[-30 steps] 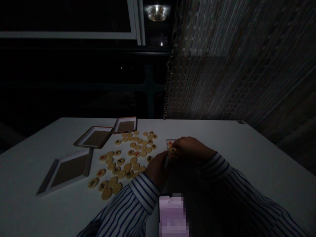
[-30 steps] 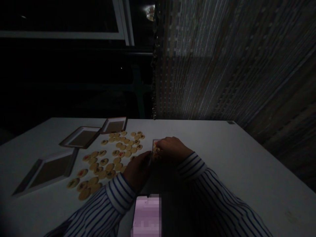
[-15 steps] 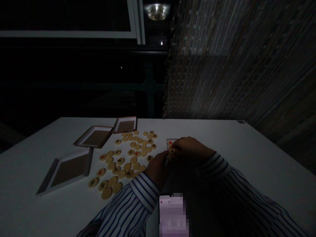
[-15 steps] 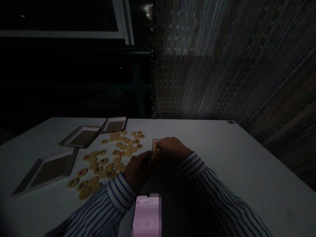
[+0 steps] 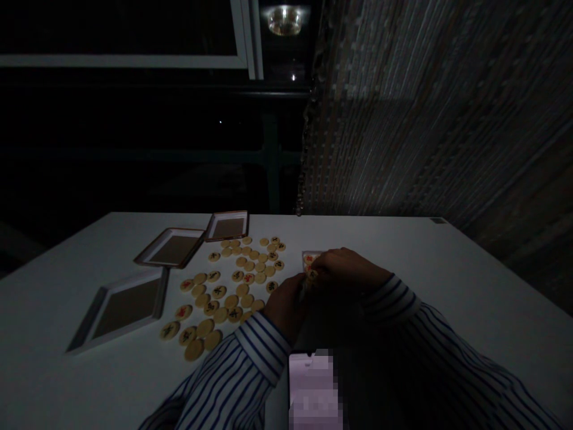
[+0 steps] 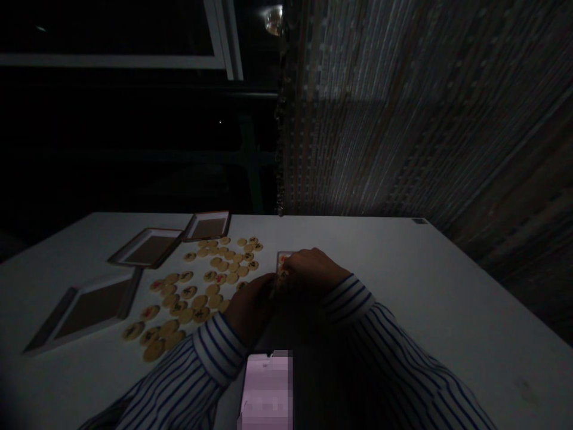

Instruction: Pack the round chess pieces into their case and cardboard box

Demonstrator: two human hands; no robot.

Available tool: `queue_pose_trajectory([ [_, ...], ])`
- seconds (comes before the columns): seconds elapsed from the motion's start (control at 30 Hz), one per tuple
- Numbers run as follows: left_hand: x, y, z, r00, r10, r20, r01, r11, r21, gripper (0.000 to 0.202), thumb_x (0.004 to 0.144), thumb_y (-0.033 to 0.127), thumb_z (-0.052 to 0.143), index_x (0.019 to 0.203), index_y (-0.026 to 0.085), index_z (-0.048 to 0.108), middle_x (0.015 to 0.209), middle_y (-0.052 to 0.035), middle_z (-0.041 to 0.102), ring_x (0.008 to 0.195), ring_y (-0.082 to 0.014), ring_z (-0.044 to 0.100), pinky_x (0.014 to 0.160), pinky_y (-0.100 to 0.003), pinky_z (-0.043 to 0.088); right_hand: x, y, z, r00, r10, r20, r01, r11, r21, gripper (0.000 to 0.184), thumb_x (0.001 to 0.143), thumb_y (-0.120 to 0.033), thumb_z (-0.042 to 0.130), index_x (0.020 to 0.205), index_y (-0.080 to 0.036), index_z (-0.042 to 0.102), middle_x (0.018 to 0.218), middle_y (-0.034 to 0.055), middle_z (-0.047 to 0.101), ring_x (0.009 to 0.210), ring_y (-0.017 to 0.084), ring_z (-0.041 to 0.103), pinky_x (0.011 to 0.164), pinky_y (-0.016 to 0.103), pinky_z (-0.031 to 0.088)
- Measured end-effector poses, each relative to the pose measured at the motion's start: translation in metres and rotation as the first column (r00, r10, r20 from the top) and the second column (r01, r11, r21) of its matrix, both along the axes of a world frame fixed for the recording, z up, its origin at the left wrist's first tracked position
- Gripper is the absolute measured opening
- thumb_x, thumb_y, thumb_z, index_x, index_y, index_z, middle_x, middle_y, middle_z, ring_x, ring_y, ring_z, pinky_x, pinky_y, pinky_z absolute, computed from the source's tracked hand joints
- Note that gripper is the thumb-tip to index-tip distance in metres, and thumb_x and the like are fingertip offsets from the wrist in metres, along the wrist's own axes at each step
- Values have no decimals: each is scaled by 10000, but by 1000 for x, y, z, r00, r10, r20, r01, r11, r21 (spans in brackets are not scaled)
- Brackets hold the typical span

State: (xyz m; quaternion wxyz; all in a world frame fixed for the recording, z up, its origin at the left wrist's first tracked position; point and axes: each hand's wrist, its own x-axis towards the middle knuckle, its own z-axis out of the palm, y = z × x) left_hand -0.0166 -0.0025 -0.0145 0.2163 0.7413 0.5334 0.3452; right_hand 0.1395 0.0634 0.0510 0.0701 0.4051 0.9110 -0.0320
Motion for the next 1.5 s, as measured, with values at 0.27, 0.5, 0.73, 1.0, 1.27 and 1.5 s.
queue_pose_trajectory([
  [0.27, -1, 1, -2, 1000, -8, -9, 7, 1000, -21, 380, 747, 178, 463, 1126, 165, 483, 1089, -88, 587, 1007, -187, 534, 857, -344, 428, 0, 0, 0, 998, 29, -51, -31, 999, -21, 285, 817, -380, 377, 844, -222, 613, 849, 46, 636, 754, 158, 572, 611, 243, 338],
  [0.5, -1, 2, -4, 1000, -1, -4, 1, 1000, -10, 356, 748, 195, 470, 1103, 183, 497, 1070, -75, 598, 989, -185, 545, 844, -338, 437, -2, -3, 4, 999, 27, -47, -28, 999, -19, 266, 811, -368, 390, 836, -222, 611, 834, 44, 634, 727, 149, 570, 585, 235, 322],
  [0.73, 0, 1, 2, 1000, 1, -10, -1, 999, -55, 366, 736, 154, 470, 1100, 169, 506, 1083, -84, 594, 1004, -186, 542, 868, -333, 425, -3, -5, 6, 999, 39, -12, -39, 999, -16, 259, 813, -333, 380, 811, -205, 605, 825, 48, 631, 723, 147, 562, 599, 239, 324],
  [1.0, 1, 1, 0, 1000, 5, -23, -6, 999, -39, 341, 754, 192, 465, 1091, 168, 513, 1077, -85, 597, 1000, -194, 544, 856, -344, 434, -3, -6, 7, 1000, 32, 1, -32, 999, -4, 274, 817, -363, 379, 821, -206, 603, 836, 49, 635, 727, 154, 572, 591, 249, 330],
  [1.27, 0, 1, -1, 1000, -17, 2, 17, 1000, -3, 341, 763, 214, 462, 1100, 180, 509, 1060, -69, 604, 975, -187, 551, 836, -332, 440, -2, -4, 7, 998, 63, -29, -63, 998, 5, 228, 798, -335, 411, 862, -217, 595, 865, 46, 628, 763, 160, 562, 624, 258, 335],
  [1.5, 0, 0, 1, 1000, -9, -7, 9, 1000, -8, 320, 771, 225, 452, 1080, 173, 519, 1041, -71, 612, 956, -190, 561, 825, -328, 447, -2, -1, 1, 992, 117, -52, -116, 993, 15, 225, 762, -319, 460, 931, -247, 591, 920, 46, 621, 853, 196, 547, 669, 290, 338],
])
